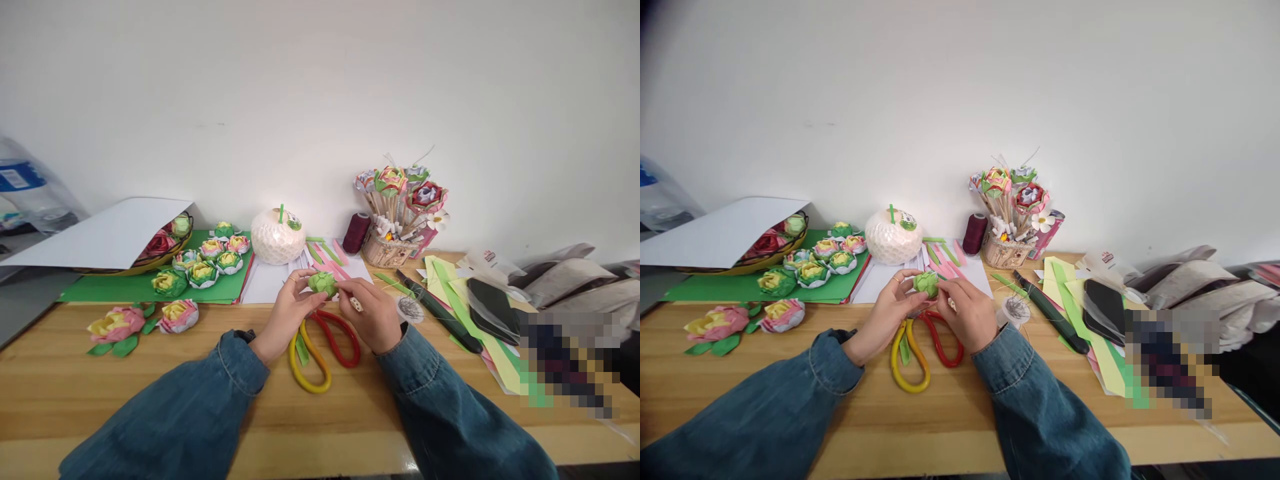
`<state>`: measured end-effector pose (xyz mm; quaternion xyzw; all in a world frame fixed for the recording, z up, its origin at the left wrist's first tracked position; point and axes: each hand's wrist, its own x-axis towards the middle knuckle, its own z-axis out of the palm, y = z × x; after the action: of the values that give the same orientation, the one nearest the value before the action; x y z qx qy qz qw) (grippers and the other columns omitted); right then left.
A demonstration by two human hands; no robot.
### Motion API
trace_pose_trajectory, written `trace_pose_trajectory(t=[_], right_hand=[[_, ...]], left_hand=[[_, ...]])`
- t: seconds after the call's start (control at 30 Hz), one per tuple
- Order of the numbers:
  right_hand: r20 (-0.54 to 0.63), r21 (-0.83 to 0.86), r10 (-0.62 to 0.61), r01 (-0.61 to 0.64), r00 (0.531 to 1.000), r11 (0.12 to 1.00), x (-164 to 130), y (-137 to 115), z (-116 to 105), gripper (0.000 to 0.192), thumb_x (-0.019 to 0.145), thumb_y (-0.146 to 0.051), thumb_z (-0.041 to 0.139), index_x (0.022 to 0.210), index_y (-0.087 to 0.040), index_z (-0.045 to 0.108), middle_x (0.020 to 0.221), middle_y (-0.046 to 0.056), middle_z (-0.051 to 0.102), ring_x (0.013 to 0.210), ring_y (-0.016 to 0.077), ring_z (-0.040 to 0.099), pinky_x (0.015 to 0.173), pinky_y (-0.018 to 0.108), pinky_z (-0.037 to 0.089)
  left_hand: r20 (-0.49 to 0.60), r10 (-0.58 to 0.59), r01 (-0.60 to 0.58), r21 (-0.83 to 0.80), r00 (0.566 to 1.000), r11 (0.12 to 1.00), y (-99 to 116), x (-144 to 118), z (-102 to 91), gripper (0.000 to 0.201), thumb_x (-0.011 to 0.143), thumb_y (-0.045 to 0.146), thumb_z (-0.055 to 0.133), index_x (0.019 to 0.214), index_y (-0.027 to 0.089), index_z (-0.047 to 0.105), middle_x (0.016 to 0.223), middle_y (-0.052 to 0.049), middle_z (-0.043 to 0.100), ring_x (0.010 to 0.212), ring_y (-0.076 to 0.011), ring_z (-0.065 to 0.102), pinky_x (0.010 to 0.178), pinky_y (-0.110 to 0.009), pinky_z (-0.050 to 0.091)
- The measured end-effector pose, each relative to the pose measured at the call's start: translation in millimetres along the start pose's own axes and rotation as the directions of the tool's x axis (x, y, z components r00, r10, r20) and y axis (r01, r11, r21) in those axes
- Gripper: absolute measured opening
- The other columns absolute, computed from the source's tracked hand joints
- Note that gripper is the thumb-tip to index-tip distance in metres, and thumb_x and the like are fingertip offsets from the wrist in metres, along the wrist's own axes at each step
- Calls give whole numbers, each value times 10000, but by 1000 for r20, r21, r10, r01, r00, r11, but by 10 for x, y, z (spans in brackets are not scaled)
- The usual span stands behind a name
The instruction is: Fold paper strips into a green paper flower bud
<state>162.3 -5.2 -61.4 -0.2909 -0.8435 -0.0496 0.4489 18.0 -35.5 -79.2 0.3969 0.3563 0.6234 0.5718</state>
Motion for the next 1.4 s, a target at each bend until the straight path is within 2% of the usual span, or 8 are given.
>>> trace_pose_trajectory(t=[0.1, 0.2, 0.33, 0.5, 0.63, 0.9, 1.2, 1.4], right_hand=[[78, 129, 108, -117, 991, 985, 31, -30, -26, 86, 760, -146, 540, 829, -161, 588, 705, 34, 643, 620, 126, 611, 588, 231, 513], [89, 98, 127, -135, 988, 986, 16, -32, -21, 58, 767, -149, 541, 784, -168, 593, 672, 27, 638, 605, 130, 608, 574, 238, 509], [18, -88, -58, 59, 998, 994, -56, 22, -15, 126, 793, -144, 512, 847, -177, 621, 768, 69, 671, 710, 171, 631, 642, 284, 513], [27, -33, -262, 262, 965, 964, -62, 40, -90, 214, 799, -142, 527, 990, -204, 601, 866, 67, 671, 794, 178, 625, 685, 304, 512], [-121, 43, -73, 79, 990, 996, -4, -28, -119, 244, 768, -122, 557, 996, -206, 582, 877, 77, 624, 810, 184, 594, 688, 322, 508], [-48, 225, 160, -146, 986, 963, 23, -94, -70, 166, 754, -194, 600, 916, -208, 566, 865, 56, 535, 841, 186, 539, 726, 341, 477], [-18, 342, 168, -152, 986, 927, 12, -123, -101, 268, 742, -203, 613, 997, -216, 532, 895, 50, 513, 767, 159, 529, 643, 298, 488], [-57, 242, 75, -59, 996, 969, 9, -136, -101, 288, 744, -190, 613, 1027, -222, 565, 877, 60, 506, 816, 181, 534, 676, 317, 493]], left_hand=[[-1, 2, -2, -16, 1000, 1000, 9, -5, 3, 374, 650, 200, 669, 961, 205, 460, 962, -19, 578, 829, -125, 582, 778, -298, 483], [-9, -16, 16, -16, 1000, 1000, 19, -10, 15, 378, 638, 186, 680, 944, 203, 457, 943, -10, 581, 812, -117, 583, 770, -288, 482], [-35, -59, 58, -24, 998, 998, 34, -17, 38, 358, 638, 197, 684, 914, 199, 455, 908, -4, 591, 760, -109, 590, 716, -262, 488], [7, -87, 87, -123, 996, 989, 61, -33, 46, 319, 672, 197, 664, 925, 194, 470, 892, -2, 598, 770, -103, 588, 691, -238, 488], [69, -110, 123, -228, 992, 966, 70, -44, 30, 315, 707, 190, 639, 971, 199, 468, 865, -3, 624, 747, -102, 613, 697, -230, 487], [148, -115, 158, -319, 982, 935, 90, -77, 22, 323, 720, 126, 616, 1020, 205, 526, 957, -10, 613, 814, -103, 600, 753, -241, 490], [167, -132, 178, -302, 977, 936, 102, -76, 10, 409, 666, 108, 660, 1055, 202, 579, 1000, -30, 630, 867, -125, 597, 790, -242, 471], [189, -118, 175, -321, 975, 931, 104, -67, 6, 343, 700, 140, 639, 1034, 172, 570, 951, -31, 632, 777, -94, 597, 732, -211, 492]])
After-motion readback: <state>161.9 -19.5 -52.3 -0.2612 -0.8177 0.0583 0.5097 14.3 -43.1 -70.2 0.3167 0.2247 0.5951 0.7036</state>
